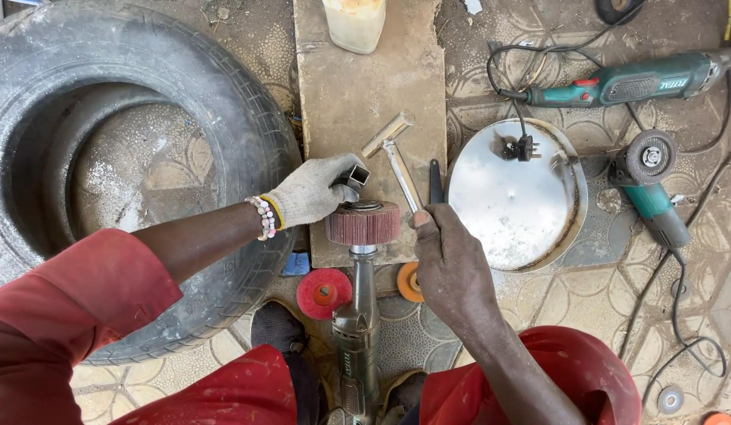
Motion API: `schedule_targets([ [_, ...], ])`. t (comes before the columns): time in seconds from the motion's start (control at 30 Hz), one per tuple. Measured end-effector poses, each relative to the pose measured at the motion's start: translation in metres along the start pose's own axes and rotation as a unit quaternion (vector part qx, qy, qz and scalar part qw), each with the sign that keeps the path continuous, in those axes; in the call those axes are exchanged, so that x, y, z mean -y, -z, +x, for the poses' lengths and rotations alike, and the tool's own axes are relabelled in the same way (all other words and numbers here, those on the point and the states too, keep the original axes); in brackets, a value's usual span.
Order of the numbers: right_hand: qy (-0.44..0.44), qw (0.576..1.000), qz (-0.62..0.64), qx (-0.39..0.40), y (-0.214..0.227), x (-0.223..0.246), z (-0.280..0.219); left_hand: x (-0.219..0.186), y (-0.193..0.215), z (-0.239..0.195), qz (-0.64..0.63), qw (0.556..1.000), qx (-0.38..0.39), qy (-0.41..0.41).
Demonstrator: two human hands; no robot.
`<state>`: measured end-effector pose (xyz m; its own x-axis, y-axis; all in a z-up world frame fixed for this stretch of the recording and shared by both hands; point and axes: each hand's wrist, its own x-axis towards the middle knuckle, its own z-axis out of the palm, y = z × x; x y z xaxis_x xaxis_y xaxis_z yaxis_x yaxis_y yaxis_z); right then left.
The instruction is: Shaping a small square metal tube using a hammer, measuring with a caliper, and grinding it against a rotating wheel.
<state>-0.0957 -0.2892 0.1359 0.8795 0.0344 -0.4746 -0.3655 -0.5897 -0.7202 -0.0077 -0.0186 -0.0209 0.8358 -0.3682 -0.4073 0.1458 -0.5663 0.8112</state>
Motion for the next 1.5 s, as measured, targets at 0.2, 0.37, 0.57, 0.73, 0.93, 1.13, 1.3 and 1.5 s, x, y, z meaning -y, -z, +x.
schedule_targets([
  [0.2,-0.009,0.998,-0.066,0.010,-0.006,0.004,-0.007,0.013,-0.004,0.002,-0.007,1.000,-0.008,0.004],
  [0.37,-0.042,0.991,-0.120,0.051,-0.013,-0.015,0.004,0.011,0.001,0.001,0.031,0.999,-0.008,0.020],
  [0.57,-0.043,0.995,-0.073,0.044,0.005,0.014,-0.014,0.002,0.003,-0.004,0.013,1.000,-0.003,0.018],
  [0.73,-0.064,0.990,-0.112,0.047,0.024,0.020,-0.030,-0.009,0.006,-0.002,0.018,0.999,0.011,0.029],
  [0.93,-0.070,0.992,-0.101,0.035,0.018,0.006,-0.039,-0.006,0.013,0.001,0.036,0.999,0.033,-0.011],
  [1.13,-0.027,0.989,-0.147,0.019,0.003,0.011,-0.032,-0.018,0.017,-0.001,0.042,0.997,0.043,0.045],
  [1.3,-0.044,0.987,-0.151,0.032,-0.001,0.004,-0.027,-0.012,0.016,-0.001,0.041,0.998,0.045,0.026],
  [1.5,-0.059,0.991,-0.119,0.030,0.014,0.022,-0.029,0.000,0.011,0.003,0.024,0.999,0.030,-0.009],
])
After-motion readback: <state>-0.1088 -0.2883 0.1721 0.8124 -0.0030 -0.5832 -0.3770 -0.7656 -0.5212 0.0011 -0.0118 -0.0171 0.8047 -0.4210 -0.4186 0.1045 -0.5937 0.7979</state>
